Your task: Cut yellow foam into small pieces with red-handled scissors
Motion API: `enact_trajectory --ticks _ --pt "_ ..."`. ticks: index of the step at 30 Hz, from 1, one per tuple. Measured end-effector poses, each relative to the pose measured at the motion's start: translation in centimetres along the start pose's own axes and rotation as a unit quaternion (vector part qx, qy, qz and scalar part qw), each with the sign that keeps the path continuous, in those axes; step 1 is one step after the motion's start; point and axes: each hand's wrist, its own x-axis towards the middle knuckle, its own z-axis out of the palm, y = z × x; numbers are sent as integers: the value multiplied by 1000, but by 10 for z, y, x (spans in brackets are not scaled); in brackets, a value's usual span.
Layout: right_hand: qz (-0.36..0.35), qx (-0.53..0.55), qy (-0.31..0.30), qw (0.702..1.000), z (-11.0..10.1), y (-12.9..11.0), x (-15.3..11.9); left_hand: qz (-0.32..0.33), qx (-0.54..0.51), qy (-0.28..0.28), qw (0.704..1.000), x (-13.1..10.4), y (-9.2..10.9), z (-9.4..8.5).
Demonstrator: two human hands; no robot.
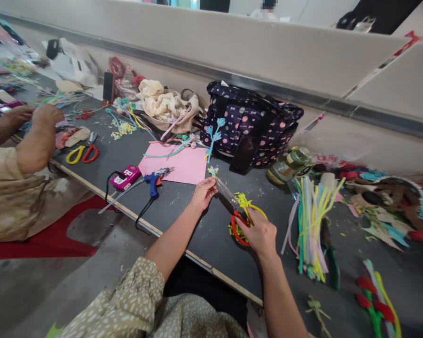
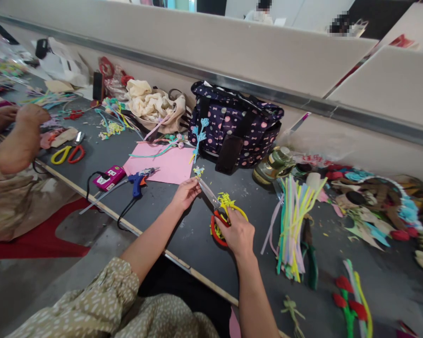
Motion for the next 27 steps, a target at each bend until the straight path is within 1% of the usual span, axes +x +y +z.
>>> enact_trajectory --ticks 8,15,22,27 --pt "-9 -15 2 1000 2 2 -1 27 27 -12 999 -2 -1 3" --pt "-15 -22 9 1000 1 3 -2 49 67 1 997 -5 -1 4" --pt "-17 -24 4 1000 0 3 -1 50 99 4 994 -5 -1 5" --pt "-22 -27 3 999 -1 4 -1 47 105 -3 993 -6 -2 5"
